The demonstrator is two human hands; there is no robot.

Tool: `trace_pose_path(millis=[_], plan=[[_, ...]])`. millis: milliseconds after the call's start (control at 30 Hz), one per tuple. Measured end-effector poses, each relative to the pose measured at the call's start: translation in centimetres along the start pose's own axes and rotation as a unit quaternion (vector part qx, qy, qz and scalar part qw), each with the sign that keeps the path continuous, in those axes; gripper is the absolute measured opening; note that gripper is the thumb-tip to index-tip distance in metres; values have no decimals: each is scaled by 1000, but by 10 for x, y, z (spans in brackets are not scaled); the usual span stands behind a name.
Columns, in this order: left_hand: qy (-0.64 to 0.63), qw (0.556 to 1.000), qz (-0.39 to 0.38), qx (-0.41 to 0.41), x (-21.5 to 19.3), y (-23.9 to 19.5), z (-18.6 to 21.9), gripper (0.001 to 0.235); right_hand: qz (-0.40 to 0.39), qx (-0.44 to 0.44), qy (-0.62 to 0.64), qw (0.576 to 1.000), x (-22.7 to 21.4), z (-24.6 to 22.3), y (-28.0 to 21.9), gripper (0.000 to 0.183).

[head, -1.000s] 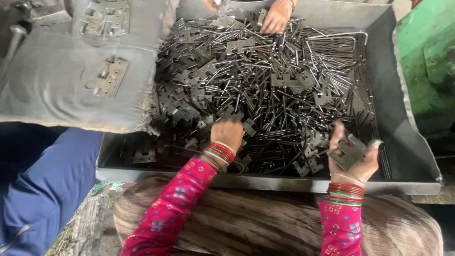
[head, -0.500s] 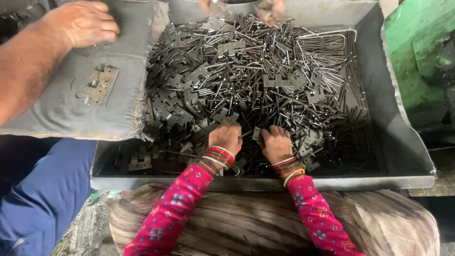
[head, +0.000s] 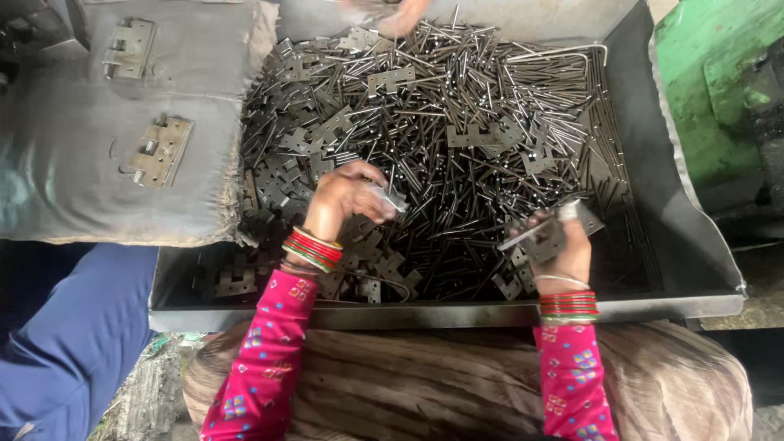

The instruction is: The person sorts small metal hinge components and pins from a large metal bin, picking them up by hand and separating different types.

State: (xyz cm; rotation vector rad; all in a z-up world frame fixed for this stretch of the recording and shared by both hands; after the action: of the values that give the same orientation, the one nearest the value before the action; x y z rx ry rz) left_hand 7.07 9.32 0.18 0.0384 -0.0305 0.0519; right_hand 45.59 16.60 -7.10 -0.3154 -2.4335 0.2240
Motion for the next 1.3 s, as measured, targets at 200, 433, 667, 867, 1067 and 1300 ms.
trace_pose_path(millis=[200,433,667,867,1067,1300], plan=[[-148,977,103,-116,9,14,-52,31,-132,220,27,966,18,47,-21,24],[122,991,47,20,87,-10,-103,45,-87,263,-10,961,36,132,-18,35],[340,934,106,-27,71,-7,-123,49,-170,256,-149,940,56,98,-21,50],[265,954,112,86,58,3,-105,47,-152,-361,-733,556,94,48,16,30],[452,852,228,136,-10,-7,-10,26,-177,-475,-663,551,97,38,7,27],[723,521,454,4,-204,-71,64,33,-225,-435,-376,787,87,-6,-18,16]])
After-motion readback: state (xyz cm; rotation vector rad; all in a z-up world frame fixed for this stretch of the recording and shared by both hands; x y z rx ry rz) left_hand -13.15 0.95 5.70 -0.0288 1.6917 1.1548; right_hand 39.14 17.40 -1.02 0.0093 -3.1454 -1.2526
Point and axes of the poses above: each hand's wrist, its own y-axis towards the middle knuckle, its own x-axis out of the palm, z = x × y, the point moved 7 cm from there along y, towards the middle knuckle, and after that the axes turned 12 degrees about y, right-handed, at the moved point
